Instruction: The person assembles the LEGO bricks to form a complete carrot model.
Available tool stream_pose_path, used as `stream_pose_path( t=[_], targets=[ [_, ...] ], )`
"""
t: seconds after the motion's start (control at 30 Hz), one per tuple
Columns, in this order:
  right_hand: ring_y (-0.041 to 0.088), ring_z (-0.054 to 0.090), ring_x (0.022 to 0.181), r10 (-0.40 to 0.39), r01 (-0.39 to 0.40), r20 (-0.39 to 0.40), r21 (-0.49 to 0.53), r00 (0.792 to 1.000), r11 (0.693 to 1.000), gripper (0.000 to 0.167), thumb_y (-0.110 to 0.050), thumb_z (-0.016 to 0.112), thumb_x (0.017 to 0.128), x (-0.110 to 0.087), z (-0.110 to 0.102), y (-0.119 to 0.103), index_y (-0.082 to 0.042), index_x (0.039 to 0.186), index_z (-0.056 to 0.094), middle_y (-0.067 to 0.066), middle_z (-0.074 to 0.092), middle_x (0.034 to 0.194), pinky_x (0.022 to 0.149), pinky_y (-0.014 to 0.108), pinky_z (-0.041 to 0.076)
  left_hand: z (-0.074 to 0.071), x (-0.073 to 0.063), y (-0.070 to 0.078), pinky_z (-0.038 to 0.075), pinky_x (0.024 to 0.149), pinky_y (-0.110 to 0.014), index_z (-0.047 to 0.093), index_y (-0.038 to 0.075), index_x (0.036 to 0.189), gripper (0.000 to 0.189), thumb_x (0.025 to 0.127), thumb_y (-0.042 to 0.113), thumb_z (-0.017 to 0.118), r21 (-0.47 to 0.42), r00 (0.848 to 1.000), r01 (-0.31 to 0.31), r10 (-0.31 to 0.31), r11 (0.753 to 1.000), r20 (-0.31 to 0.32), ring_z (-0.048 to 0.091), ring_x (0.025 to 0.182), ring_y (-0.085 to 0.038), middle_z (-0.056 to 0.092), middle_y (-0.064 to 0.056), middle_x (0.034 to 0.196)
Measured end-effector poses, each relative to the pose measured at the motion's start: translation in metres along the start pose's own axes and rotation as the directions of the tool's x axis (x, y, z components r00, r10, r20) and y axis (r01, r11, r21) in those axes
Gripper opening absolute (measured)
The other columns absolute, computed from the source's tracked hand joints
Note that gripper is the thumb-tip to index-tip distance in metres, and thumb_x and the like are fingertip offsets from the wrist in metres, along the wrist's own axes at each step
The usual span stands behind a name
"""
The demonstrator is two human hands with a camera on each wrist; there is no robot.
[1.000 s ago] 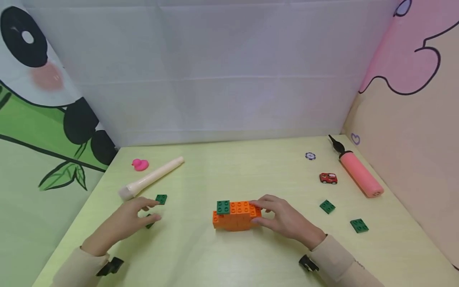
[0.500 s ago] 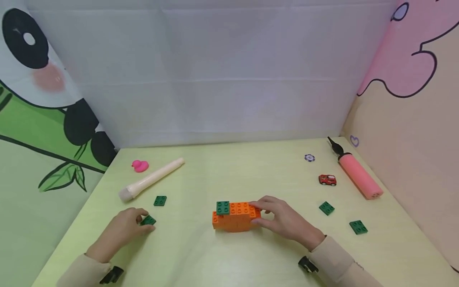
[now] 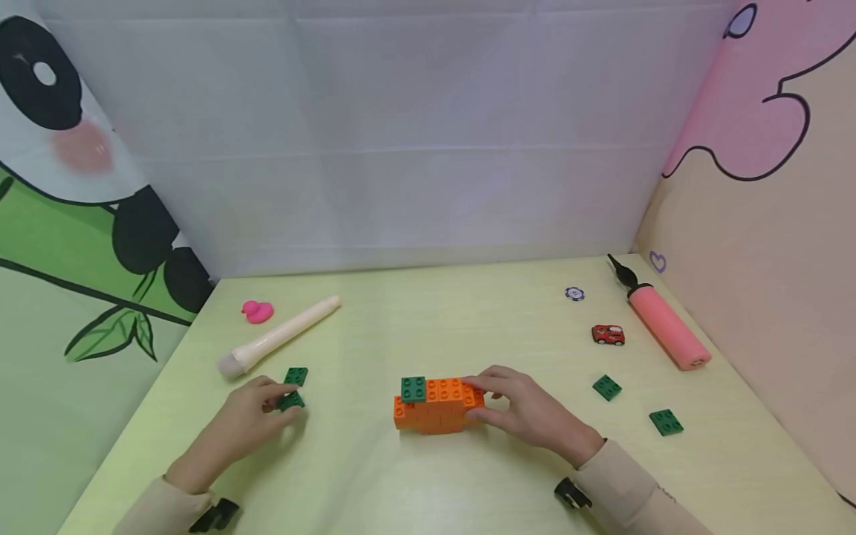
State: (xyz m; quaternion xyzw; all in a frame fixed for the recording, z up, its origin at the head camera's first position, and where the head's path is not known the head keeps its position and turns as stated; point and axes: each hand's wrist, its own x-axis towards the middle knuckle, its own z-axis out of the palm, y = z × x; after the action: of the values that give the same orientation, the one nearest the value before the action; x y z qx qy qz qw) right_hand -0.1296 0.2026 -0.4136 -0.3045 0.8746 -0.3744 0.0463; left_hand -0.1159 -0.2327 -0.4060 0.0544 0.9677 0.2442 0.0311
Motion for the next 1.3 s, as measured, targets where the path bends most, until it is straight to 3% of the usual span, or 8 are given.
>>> stream_pose_path(
  t=[0.07,0.13,0.3,0.43,0.6,0.7,1.17,1.3],
  targets=[
    [0.008,0.059,0.1,-0.006,0.006,-0.005,-0.004,1.0,1.0,0.05,-0.044,0.069,0.091,0.0,0.001,0.0,-0.021,0.136,0.063,-0.011,0.062,0.119,0.083,0.028,0.055,0.001,0.001,0.012,0.054,0.076,-0.033,0.071,0.003,0.121,0.038,0.089,0.022,0.074,-0.083,0.994,-0.099,0.095,0.992,-0.047,0.058,0.088,-0.015,0.06,0.0,0.099],
    [0.007,0.059,0.099,-0.012,0.012,-0.01,-0.004,1.0,1.0,0.05,-0.043,0.07,0.091,0.0,0.001,-0.001,-0.021,0.135,0.063,-0.011,0.062,0.119,0.083,0.028,0.055,0.003,0.003,0.027,0.057,0.081,-0.035,0.072,0.004,0.119,0.035,0.088,0.018,0.077,-0.129,0.972,-0.222,0.208,0.967,-0.111,0.061,0.091,-0.013,0.061,0.003,0.101],
    [0.008,0.06,0.099,-0.027,0.027,-0.017,-0.001,0.999,1.0,0.05,-0.043,0.07,0.091,0.001,0.001,-0.002,-0.02,0.135,0.064,-0.01,0.062,0.119,0.082,0.028,0.055,0.006,0.01,0.071,0.058,0.082,-0.036,0.074,0.006,0.117,0.035,0.084,0.014,0.081,-0.154,0.873,-0.466,0.425,0.871,-0.241,0.064,0.093,-0.012,0.063,0.006,0.104],
    [0.008,0.059,0.1,-0.018,0.019,-0.014,0.001,1.0,1.0,0.05,-0.044,0.07,0.091,0.001,0.0,-0.002,-0.021,0.135,0.064,-0.011,0.062,0.119,0.083,0.027,0.055,0.011,0.017,0.11,0.057,0.086,-0.032,0.073,0.009,0.12,0.036,0.086,0.017,0.08,-0.202,0.814,-0.571,0.517,0.796,-0.265,0.065,0.099,-0.011,0.065,0.005,0.11],
    [0.008,0.06,0.101,-0.035,0.035,-0.017,0.0,0.999,0.999,0.049,-0.043,0.07,0.091,0.001,0.0,-0.002,-0.021,0.135,0.064,-0.01,0.062,0.119,0.083,0.028,0.056,0.025,0.026,0.145,0.055,0.085,-0.026,0.071,0.008,0.122,0.036,0.089,0.022,0.077,-0.243,0.759,-0.651,0.616,0.719,-0.212,0.062,0.102,-0.011,0.065,0.001,0.113],
    [0.007,0.06,0.101,-0.047,0.048,-0.021,0.007,0.999,0.999,0.047,-0.041,0.07,0.091,0.001,0.001,-0.001,-0.021,0.134,0.064,-0.011,0.063,0.118,0.084,0.028,0.056,0.034,0.029,0.156,0.054,0.082,-0.022,0.071,0.008,0.123,0.036,0.09,0.023,0.076,-0.252,0.754,-0.655,0.639,0.712,-0.152,0.059,0.101,-0.012,0.064,-0.001,0.113],
    [0.007,0.06,0.098,-0.068,0.068,-0.032,0.001,0.997,0.998,0.046,-0.041,0.071,0.091,0.0,0.001,-0.001,-0.022,0.133,0.065,-0.01,0.063,0.117,0.082,0.031,0.057,0.052,0.032,0.16,0.053,0.083,-0.02,0.07,0.009,0.126,0.037,0.092,0.024,0.073,-0.256,0.786,-0.606,0.616,0.753,-0.049,0.058,0.104,-0.014,0.063,-0.002,0.118],
    [0.007,0.06,0.098,-0.07,0.071,-0.027,0.011,0.997,0.997,0.046,-0.04,0.07,0.092,0.0,0.002,0.0,-0.021,0.133,0.065,-0.01,0.063,0.116,0.082,0.032,0.057,0.053,0.031,0.16,0.053,0.082,-0.018,0.069,0.009,0.126,0.037,0.093,0.025,0.072,-0.268,0.804,-0.577,0.594,0.771,-0.024,0.058,0.101,-0.013,0.062,-0.001,0.117]
  ],
)
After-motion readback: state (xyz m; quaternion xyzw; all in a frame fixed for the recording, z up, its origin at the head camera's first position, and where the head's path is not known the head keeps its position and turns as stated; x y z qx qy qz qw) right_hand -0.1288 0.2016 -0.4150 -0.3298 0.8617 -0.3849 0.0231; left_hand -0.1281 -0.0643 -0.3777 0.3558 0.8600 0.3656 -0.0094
